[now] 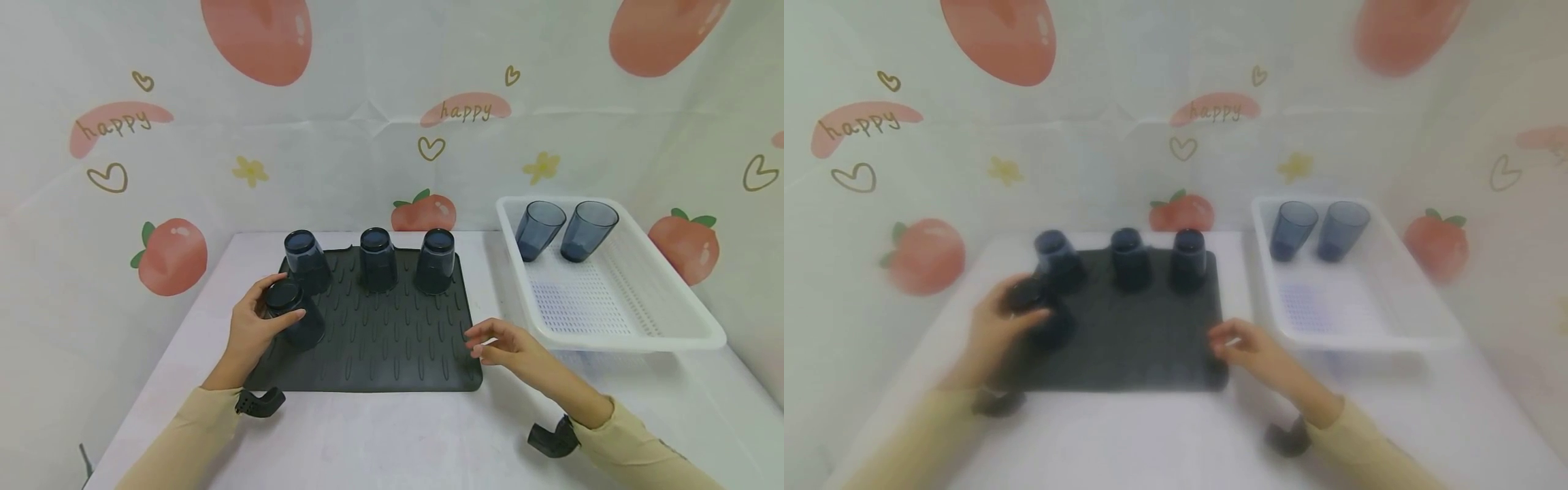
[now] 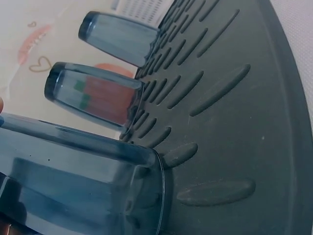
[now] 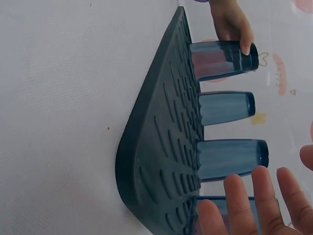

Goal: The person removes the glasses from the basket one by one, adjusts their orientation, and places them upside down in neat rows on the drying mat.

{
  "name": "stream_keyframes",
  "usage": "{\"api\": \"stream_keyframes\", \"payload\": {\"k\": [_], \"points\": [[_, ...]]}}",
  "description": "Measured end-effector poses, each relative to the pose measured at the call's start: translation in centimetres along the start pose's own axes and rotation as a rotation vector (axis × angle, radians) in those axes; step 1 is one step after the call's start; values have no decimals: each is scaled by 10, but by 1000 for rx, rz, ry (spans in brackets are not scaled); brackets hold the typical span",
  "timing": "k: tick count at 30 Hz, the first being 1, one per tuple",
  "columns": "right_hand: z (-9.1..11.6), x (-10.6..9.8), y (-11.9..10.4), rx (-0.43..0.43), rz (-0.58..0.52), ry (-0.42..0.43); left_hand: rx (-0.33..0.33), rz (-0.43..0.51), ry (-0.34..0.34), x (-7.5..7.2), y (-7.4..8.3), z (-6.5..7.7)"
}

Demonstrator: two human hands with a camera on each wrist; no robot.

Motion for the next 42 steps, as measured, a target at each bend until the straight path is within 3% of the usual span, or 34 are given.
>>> {"api": "stream_keyframes", "payload": {"k": [14,23,28,42], "points": [[1,2,7,14,-9,-5,-8,-33,-37,2,-4,-3],[1,4,5,11,-20,-11,-110,-14,-122,1,-12,-8],[1,5,4,10,-14,-16,-124,-11,-155,0,-10,-9],[-4,7,1,10,-10,-20,-137,9,-173,-3,-8,-10]]}}
Point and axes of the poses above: each hand's wrist, its own z-axis away from the middle knuckle, its own x-axis out of the palm, y = z × x, the point moved 1 cm from there along -z, towards the middle knuckle, and after that the axes turned 8 degrees about -x, right-handed, at the moved point
